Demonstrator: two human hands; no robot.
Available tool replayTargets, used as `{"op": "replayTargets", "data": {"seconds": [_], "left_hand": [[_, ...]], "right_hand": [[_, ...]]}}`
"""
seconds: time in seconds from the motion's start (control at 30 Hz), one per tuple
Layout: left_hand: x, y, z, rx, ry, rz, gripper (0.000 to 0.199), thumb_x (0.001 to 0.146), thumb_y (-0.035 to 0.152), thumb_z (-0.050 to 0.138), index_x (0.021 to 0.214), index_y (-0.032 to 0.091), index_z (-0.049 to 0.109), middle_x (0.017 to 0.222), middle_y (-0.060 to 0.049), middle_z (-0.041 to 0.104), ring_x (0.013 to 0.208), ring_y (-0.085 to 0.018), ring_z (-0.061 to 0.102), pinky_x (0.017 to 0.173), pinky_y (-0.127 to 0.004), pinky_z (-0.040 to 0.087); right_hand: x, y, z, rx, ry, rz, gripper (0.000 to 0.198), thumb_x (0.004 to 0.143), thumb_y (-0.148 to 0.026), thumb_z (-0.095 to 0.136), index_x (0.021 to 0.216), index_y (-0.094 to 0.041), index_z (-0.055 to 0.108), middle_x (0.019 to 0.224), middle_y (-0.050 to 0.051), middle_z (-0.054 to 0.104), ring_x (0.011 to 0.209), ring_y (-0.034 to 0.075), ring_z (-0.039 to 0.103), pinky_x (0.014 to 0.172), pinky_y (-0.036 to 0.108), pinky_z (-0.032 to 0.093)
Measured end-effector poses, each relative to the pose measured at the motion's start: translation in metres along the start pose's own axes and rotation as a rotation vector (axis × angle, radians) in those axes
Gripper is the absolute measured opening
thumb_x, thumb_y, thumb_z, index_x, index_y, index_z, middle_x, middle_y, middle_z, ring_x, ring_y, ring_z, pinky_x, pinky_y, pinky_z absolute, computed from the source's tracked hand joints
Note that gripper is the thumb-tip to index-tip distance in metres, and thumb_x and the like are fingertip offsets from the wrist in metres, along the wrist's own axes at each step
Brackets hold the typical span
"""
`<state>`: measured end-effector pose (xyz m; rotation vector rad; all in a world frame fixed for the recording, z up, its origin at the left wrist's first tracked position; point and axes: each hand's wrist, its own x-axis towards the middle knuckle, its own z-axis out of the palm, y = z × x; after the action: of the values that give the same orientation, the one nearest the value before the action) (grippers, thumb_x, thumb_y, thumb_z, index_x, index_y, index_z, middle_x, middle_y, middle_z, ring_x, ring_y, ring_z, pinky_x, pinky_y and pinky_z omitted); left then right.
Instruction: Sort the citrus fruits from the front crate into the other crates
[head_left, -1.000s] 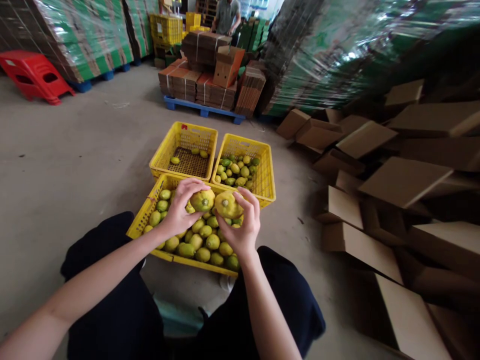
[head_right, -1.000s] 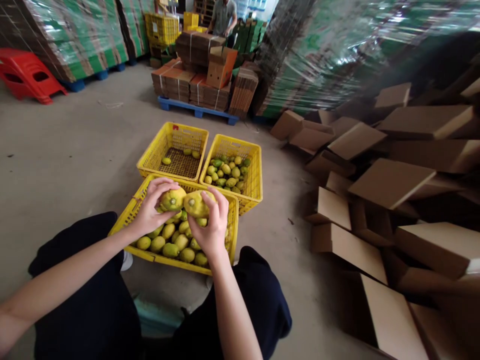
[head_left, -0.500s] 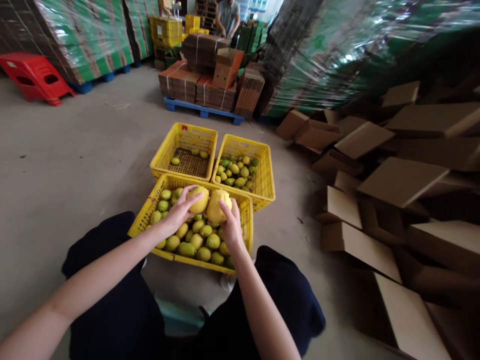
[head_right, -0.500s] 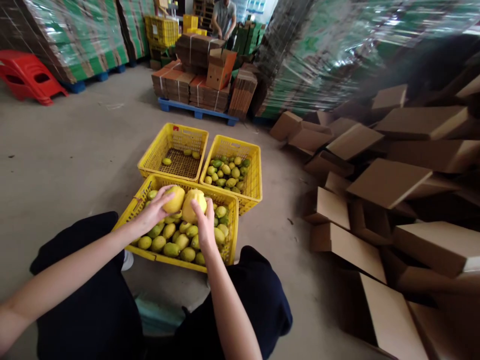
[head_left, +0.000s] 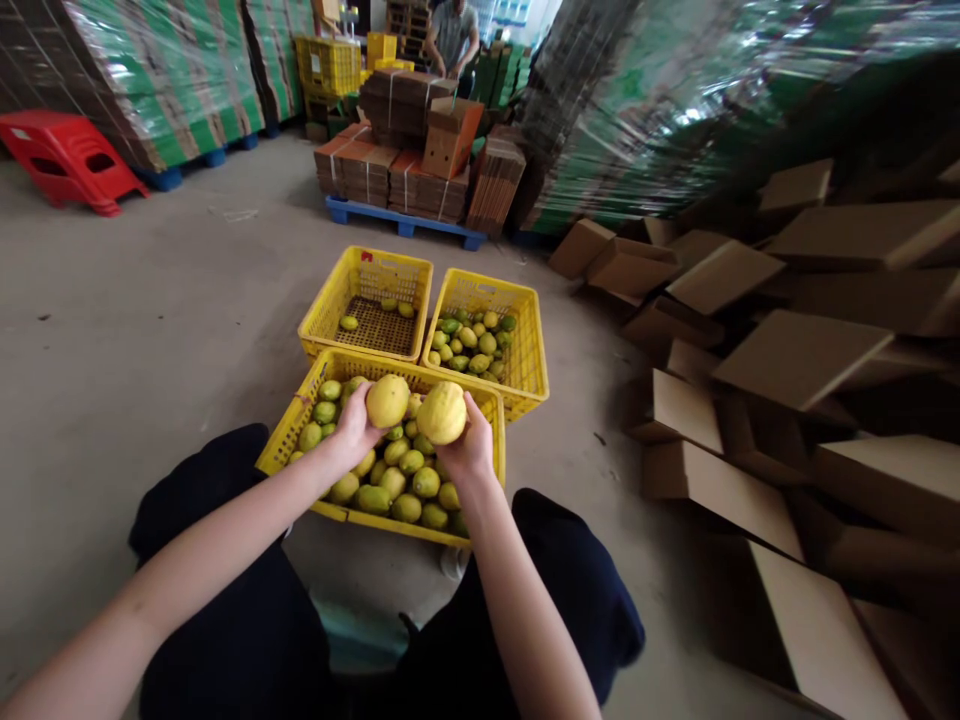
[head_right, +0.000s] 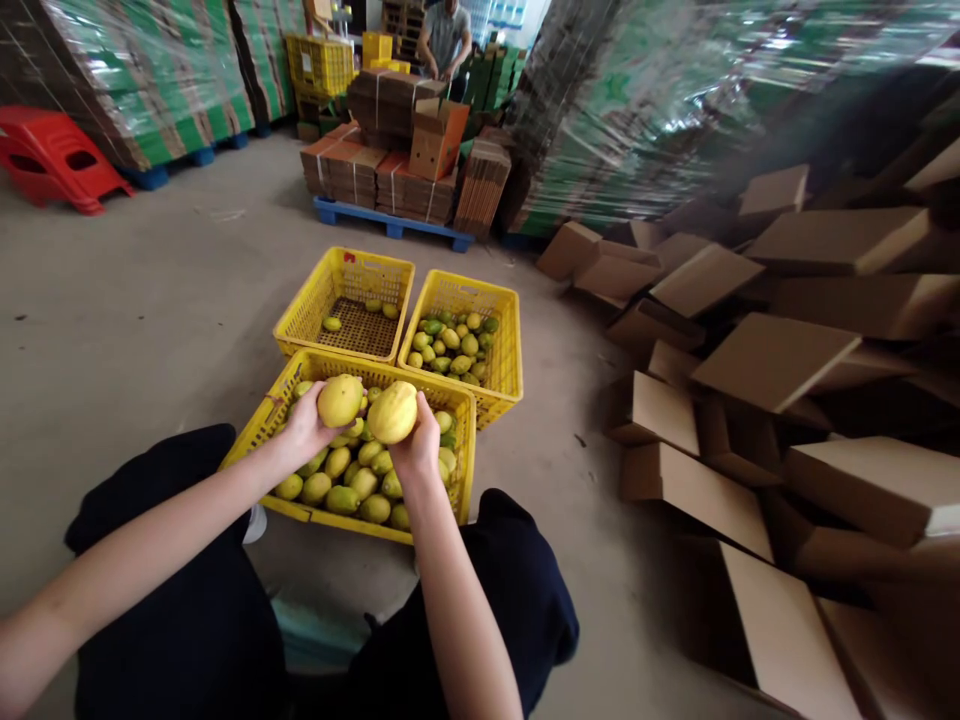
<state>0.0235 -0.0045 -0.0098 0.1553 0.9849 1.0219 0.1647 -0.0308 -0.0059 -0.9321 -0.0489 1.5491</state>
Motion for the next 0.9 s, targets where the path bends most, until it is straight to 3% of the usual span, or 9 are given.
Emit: {"op": "replayTargets", "data": {"seconds": [0.1, 0.2, 0.3, 0.4, 0.63, 0.77, 0.9], "left_hand": [[-0.005, 0.007, 0.003, -0.083, -0.024, -0.028, 0.034, 0.089, 0.027, 0.040, 0.107, 0.012, 0.065, 0.081, -0.010, 0.072, 0.074, -0.023, 0.072, 0.055, -0.030, 0.058], [-0.010, 0.011, 0.007, -0.123, -0.033, -0.021, 0.030, 0.089, 0.033, 0.048, 0.104, 0.012, 0.065, 0.077, -0.009, 0.071, 0.070, -0.023, 0.072, 0.058, -0.032, 0.061], [-0.013, 0.013, 0.010, -0.128, 0.025, 0.018, 0.026, 0.088, 0.036, 0.059, 0.099, 0.013, 0.063, 0.071, -0.006, 0.069, 0.062, -0.018, 0.069, 0.053, -0.025, 0.060], [-0.014, 0.015, 0.010, -0.094, 0.003, -0.002, 0.024, 0.086, 0.033, 0.059, 0.099, 0.012, 0.063, 0.068, -0.005, 0.068, 0.056, -0.015, 0.067, 0.047, -0.021, 0.057], [-0.011, 0.012, 0.005, -0.016, -0.031, 0.012, 0.029, 0.085, 0.032, 0.053, 0.101, 0.010, 0.064, 0.071, -0.009, 0.070, 0.055, -0.020, 0.070, 0.045, -0.027, 0.057], [-0.008, 0.011, 0.005, 0.004, -0.021, 0.086, 0.025, 0.084, 0.028, 0.053, 0.104, 0.016, 0.061, 0.077, -0.004, 0.070, 0.060, -0.021, 0.072, 0.049, -0.031, 0.059], [-0.004, 0.011, 0.005, -0.042, 0.041, -0.012, 0.027, 0.090, 0.030, 0.048, 0.110, 0.016, 0.060, 0.074, -0.006, 0.069, 0.061, -0.021, 0.071, 0.049, -0.030, 0.059]], "right_hand": [[0.000, -0.006, -0.003, 0.035, 0.013, 0.000, 0.014, 0.084, -0.029, 0.058, 0.089, -0.021, 0.068, 0.073, 0.001, 0.074, 0.066, 0.017, 0.070, 0.069, 0.032, 0.061], [-0.004, -0.008, -0.003, 0.021, -0.047, 0.081, 0.021, 0.084, -0.038, 0.058, 0.090, -0.021, 0.067, 0.075, 0.004, 0.074, 0.065, 0.021, 0.070, 0.062, 0.034, 0.061], [-0.009, -0.007, -0.002, 0.011, -0.103, 0.148, 0.028, 0.081, -0.044, 0.063, 0.092, -0.019, 0.067, 0.079, 0.007, 0.075, 0.066, 0.022, 0.071, 0.059, 0.034, 0.060], [-0.011, -0.006, 0.000, 0.014, -0.122, 0.197, 0.022, 0.079, -0.036, 0.067, 0.089, -0.017, 0.066, 0.080, 0.008, 0.075, 0.066, 0.021, 0.071, 0.059, 0.032, 0.061], [-0.008, -0.008, 0.000, 0.108, 0.002, 0.254, 0.028, 0.091, -0.041, 0.052, 0.098, -0.017, 0.063, 0.079, 0.009, 0.073, 0.079, 0.025, 0.073, 0.068, 0.041, 0.063], [-0.011, -0.011, 0.004, 0.071, 0.059, 0.262, 0.025, 0.093, -0.040, 0.051, 0.097, -0.018, 0.062, 0.074, 0.006, 0.072, 0.071, 0.020, 0.072, 0.059, 0.031, 0.062], [-0.013, -0.012, 0.007, 0.006, 0.076, 0.285, 0.036, 0.097, -0.048, 0.044, 0.094, -0.017, 0.062, 0.066, 0.005, 0.070, 0.060, 0.018, 0.069, 0.050, 0.024, 0.058]]}}
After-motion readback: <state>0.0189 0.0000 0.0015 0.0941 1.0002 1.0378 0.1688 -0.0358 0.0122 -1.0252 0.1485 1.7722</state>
